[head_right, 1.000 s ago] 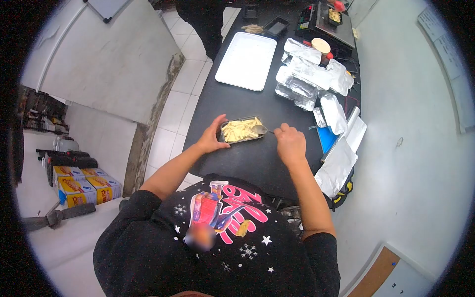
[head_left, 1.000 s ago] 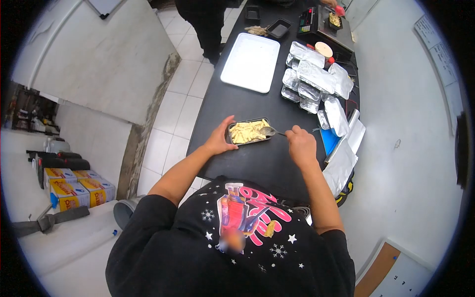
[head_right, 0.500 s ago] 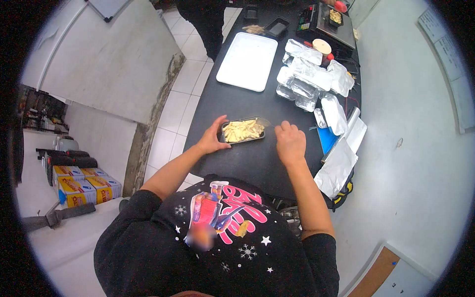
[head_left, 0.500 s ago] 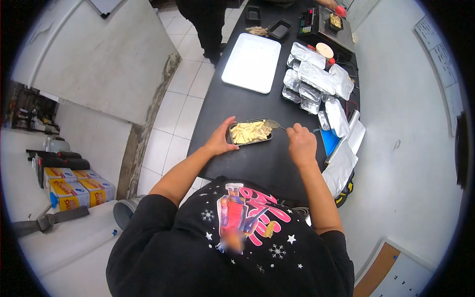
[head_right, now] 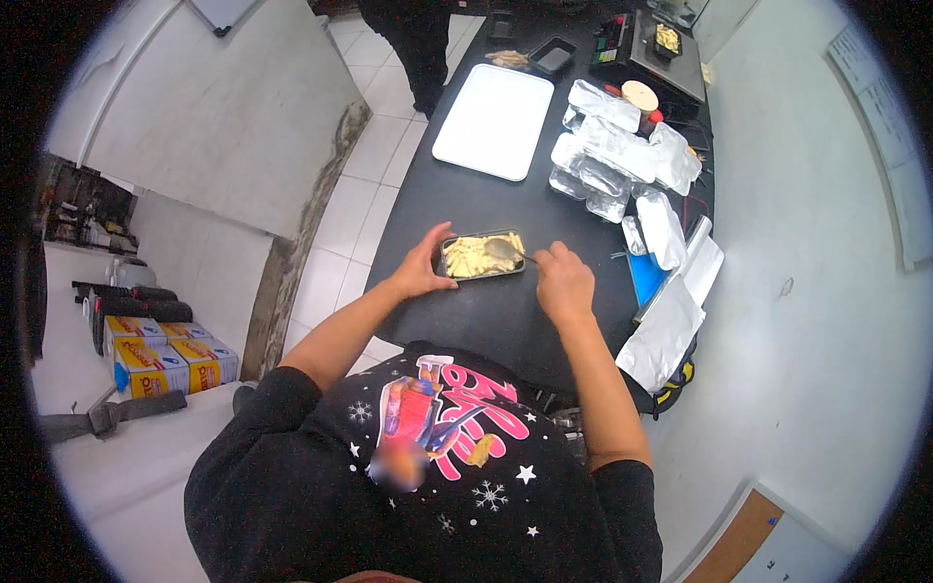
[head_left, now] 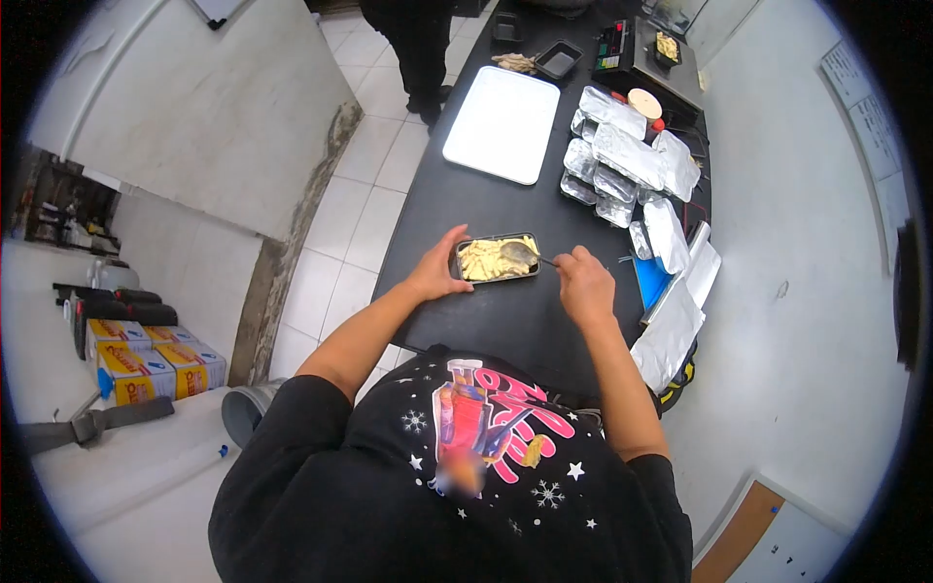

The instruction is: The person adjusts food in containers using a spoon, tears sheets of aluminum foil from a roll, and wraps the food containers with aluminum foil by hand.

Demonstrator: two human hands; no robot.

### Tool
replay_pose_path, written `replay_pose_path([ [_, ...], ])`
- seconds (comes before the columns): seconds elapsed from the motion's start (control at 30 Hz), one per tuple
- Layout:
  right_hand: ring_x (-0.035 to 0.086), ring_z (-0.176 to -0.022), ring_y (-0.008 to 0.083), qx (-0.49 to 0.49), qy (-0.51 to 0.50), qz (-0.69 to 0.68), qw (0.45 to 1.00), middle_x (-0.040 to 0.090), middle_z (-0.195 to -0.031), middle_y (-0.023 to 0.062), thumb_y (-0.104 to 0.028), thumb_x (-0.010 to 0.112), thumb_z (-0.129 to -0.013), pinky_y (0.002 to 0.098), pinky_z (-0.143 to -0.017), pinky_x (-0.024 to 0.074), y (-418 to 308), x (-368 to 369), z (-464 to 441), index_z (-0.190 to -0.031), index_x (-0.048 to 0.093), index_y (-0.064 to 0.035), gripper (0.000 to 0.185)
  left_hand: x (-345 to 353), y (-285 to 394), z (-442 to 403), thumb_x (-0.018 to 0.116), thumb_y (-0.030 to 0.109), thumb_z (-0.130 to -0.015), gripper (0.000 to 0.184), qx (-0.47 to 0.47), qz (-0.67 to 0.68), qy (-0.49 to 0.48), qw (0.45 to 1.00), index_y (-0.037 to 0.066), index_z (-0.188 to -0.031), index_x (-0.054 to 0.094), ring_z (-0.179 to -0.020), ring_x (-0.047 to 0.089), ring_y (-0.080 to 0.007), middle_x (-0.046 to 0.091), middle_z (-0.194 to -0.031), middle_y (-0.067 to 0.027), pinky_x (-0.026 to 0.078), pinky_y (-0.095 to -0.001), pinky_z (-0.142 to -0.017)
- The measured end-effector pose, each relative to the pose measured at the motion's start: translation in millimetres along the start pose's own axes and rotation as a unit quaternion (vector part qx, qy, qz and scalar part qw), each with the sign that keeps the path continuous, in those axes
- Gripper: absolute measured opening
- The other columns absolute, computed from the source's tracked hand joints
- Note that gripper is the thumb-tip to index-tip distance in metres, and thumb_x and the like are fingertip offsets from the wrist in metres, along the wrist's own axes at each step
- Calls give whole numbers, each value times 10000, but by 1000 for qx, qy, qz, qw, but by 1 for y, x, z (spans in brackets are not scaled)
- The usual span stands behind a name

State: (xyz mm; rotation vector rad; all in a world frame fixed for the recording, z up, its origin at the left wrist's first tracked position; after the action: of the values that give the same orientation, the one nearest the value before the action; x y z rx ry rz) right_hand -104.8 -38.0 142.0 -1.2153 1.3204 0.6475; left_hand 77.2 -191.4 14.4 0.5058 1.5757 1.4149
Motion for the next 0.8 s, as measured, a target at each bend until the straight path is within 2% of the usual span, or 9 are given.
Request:
replay_pose_path([
  [0.07, 608, -784, 276, -11, -5, 6, 1000, 550, -816, 68, -80, 567, -774, 411, -657, 503, -10, 6, -6, -861, 659, -122, 133, 0, 1, 0, 879, 65, -527, 1127, 1, -2, 12, 1000, 124, -1449, 234, -1250, 474, -290, 485, -1347, -157, 373, -359, -1066],
  [0.17, 609, -785, 280, -29, -33, 29, 999, 550, -815, 78, -78, 571, -768, 408, -659, 504, -18, 22, -12, -844, 650, -108, 114, -1, 1, -1, 878, 70, -534, 1136, 5, -18, 6, 1000, 130, -1454, 214, -1250, 472, -301, 477, -1352, -160, 371, -363, -1068],
  [0.33, 622, -780, 283, -26, -46, -8, 999, 569, -830, 95, -82, 574, -757, 412, -658, 510, -33, 12, -17, -809, 645, -102, 90, -1, 1, 1, 873, 67, -546, 1163, 21, -2, 22, 1000, 134, -1469, 168, -1248, 466, -329, 451, -1361, -176, 371, -388, -1073],
  [0.43, 613, -778, 283, -62, -78, -10, 995, 559, -812, 87, -111, 579, -805, 399, -654, 500, -46, 27, -16, -831, 669, -115, 94, 0, -3, 2, 869, 61, -554, 1165, 21, 24, 34, 999, 134, -1473, 157, -1249, 466, -330, 447, -1357, -179, 372, -395, -1075],
  [0.53, 621, -778, 289, -67, -97, 29, 993, 574, -819, 94, -108, 581, -803, 401, -652, 503, -51, 32, -18, -831, 673, -108, 96, 0, -1, 3, 866, 55, -560, 1160, 11, 28, 38, 999, 134, -1474, 156, -1246, 472, -324, 452, -1349, -174, 371, -392, -1077],
  [0.73, 650, -805, 286, -44, -91, 6, 995, 598, -882, 123, -67, 573, -769, 401, -677, 534, -57, 23, -30, -820, 678, -78, 117, -2, 3, 4, 870, 58, -557, 1159, -5, 17, 35, 999, 135, -1471, 162, -1231, 491, -320, 469, -1329, -170, 377, -386, -1072],
  [0.8, 635, -797, 288, -43, -95, 11, 995, 588, -848, 102, -105, 577, -799, 411, -683, 515, -58, 34, -33, -829, 675, -97, 102, -2, 2, 4, 872, 61, -555, 1158, 0, 12, 37, 999, 138, -1470, 166, -1226, 495, -320, 473, -1327, -175, 384, -386, -1066],
])
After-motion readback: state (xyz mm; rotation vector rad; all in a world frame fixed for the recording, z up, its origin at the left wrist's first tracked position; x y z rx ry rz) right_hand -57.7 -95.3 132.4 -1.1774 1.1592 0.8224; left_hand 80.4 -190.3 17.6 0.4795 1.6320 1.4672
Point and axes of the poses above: each hand's wrist, its own z-axis away from the middle knuckle, its own x-axis out of the palm, y = z × x, the point moved 7 cm from there along -z, towards the middle knuckle
